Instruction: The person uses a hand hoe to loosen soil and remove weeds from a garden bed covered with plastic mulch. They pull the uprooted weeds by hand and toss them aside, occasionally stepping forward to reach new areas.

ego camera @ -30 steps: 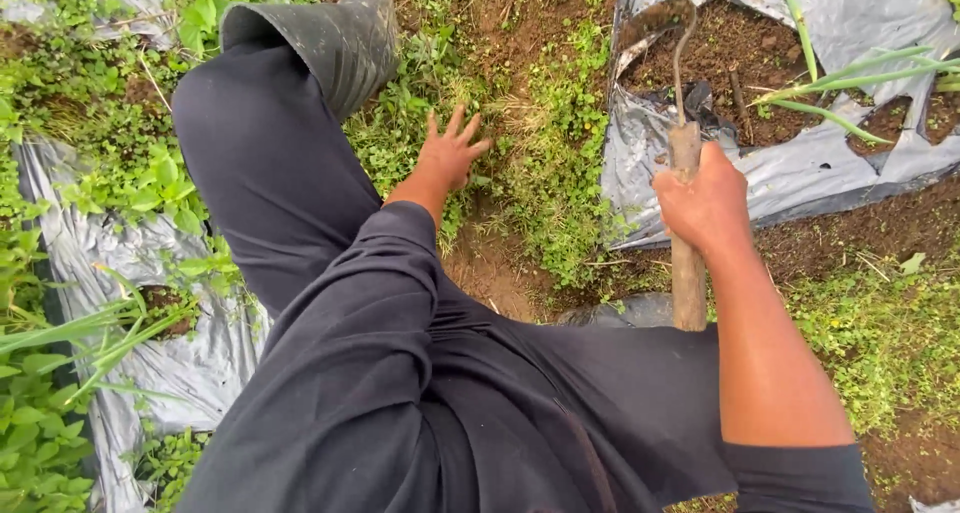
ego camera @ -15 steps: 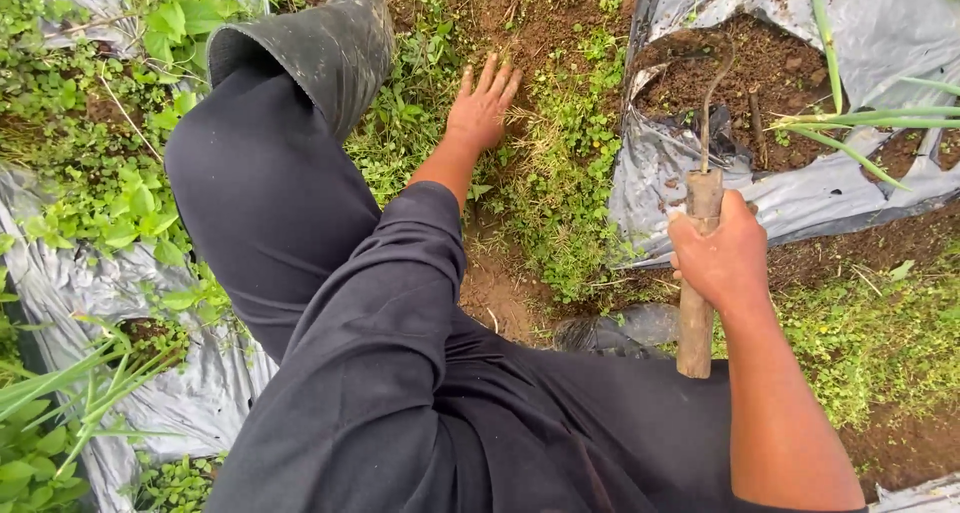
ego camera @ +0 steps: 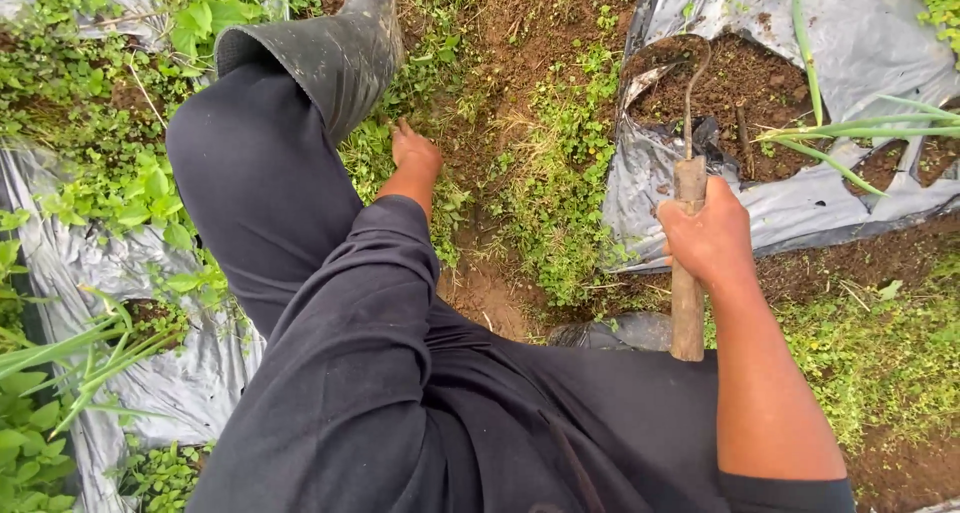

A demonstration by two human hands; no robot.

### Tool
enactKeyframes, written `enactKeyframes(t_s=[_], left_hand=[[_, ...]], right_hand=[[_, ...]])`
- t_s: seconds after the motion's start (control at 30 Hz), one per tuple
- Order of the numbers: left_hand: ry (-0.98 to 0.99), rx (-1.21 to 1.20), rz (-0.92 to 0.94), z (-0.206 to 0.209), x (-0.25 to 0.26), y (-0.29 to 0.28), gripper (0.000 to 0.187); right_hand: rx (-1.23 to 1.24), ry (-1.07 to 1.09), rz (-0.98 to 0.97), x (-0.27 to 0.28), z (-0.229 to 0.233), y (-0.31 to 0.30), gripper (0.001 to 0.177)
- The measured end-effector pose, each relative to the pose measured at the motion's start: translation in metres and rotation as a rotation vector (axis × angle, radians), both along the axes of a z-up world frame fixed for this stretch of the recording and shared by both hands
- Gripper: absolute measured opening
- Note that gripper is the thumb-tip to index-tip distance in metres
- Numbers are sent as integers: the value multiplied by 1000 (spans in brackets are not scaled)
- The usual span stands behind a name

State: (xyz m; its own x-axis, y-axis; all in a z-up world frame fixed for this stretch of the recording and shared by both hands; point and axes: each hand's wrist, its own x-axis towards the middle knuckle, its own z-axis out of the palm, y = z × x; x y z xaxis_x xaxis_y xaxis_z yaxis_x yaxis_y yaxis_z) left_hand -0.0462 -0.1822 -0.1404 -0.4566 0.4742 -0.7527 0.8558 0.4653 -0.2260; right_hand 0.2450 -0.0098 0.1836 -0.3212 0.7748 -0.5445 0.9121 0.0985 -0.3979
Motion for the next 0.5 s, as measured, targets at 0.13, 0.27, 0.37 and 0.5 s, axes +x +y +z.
enactKeyframes(t_s=[0.13,0.27,0.37,0.5], left_hand=[[-26,190,90,33,18,34,46],[-135,530,125,40,32,46,35],[-221,646,210,69,44,28,27],[-221,625,232,79,43,25,26]], right_hand=[[38,67,-12,8,2,-4,35],[63,152,30,19,-3,-3,37],[91,201,17,32,-11,0,40],[161,210,34,42,-16,5,45]])
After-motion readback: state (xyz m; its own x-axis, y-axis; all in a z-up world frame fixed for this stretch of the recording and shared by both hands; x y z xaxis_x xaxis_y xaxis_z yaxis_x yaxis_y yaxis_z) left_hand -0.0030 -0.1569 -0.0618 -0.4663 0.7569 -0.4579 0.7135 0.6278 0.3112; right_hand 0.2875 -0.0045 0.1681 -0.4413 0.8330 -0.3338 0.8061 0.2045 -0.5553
